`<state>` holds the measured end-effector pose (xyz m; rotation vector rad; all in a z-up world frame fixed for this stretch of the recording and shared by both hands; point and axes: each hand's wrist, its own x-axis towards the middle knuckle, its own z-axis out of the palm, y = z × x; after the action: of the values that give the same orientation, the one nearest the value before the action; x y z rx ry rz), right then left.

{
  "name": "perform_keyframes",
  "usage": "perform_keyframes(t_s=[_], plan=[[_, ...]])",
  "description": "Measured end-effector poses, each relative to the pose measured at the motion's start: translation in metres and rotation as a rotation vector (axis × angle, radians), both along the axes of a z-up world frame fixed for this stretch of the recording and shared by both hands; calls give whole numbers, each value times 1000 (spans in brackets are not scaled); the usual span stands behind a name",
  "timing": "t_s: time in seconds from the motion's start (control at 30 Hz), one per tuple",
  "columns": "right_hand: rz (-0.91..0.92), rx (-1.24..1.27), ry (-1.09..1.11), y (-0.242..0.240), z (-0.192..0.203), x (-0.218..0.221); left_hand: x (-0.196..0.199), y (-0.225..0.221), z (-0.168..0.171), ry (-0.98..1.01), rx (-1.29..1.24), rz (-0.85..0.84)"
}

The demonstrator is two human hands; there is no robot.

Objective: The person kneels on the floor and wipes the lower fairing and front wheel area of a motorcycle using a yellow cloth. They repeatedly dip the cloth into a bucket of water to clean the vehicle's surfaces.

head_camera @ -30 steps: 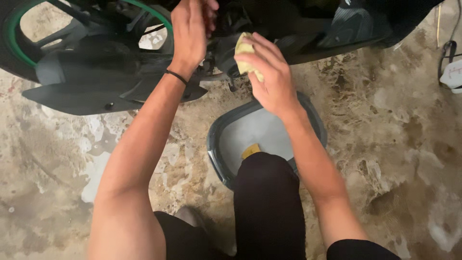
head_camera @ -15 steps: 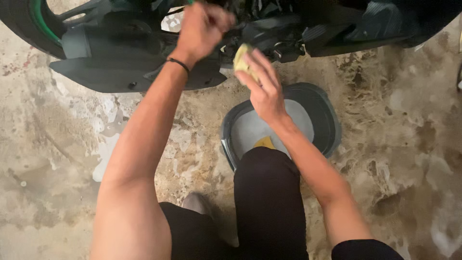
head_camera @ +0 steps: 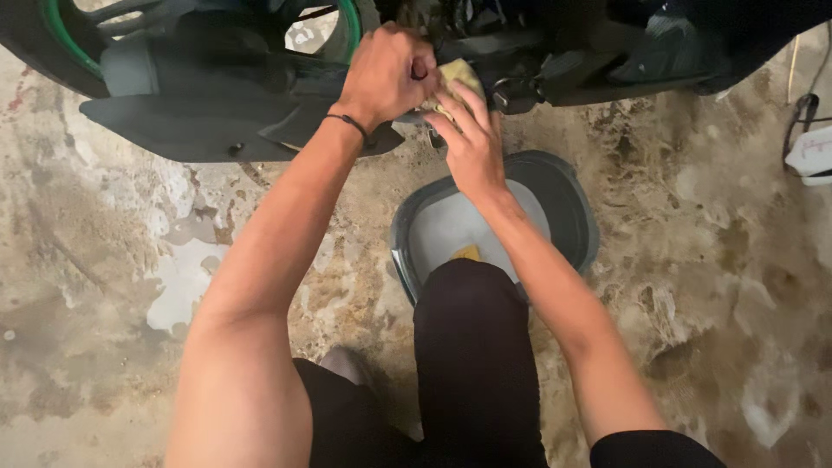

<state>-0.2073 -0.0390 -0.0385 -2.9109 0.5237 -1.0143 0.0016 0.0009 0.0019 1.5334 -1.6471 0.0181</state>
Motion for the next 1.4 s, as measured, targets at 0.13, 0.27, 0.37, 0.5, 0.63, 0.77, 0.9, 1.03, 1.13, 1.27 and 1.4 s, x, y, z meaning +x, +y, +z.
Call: perform_keyframes(t_s=[0.13, 0.27, 0.37, 0.5, 0.63, 0.77, 0.9, 1.03, 1.13, 1.27, 1.4], plan=[[82, 145, -50, 1, 10, -9, -3, 4, 2, -113, -70, -6], [84, 151, -107, 8, 5, -16, -6, 5, 8, -233, -11, -105], [52, 41, -111, 8, -4, -12, -4, 3, 12, -214, 53, -120], [28, 93, -173, -4, -8, 16, 13, -2, 14, -159, -33, -83], [6, 76, -146, -10, -4, 39, 20, -13, 7, -103, -105, 35], [48, 51, -196, -12, 1, 43, 23, -25, -4, -78, -182, 100], [30, 108, -209, -8, 1, 33, 17, -30, -12, 4, -144, 82], [27, 113, -186, -6, 2, 27, 11, -29, -11, -78, -130, 70], [30, 127, -183, -2, 0, 25, 4, -28, -12, -266, -130, 149], [24, 141, -174, -1, 0, 18, -6, -28, -11, -324, -99, 178], [24, 167, -158, 2, -1, 12, -10, -20, -14, -337, -86, 165]])
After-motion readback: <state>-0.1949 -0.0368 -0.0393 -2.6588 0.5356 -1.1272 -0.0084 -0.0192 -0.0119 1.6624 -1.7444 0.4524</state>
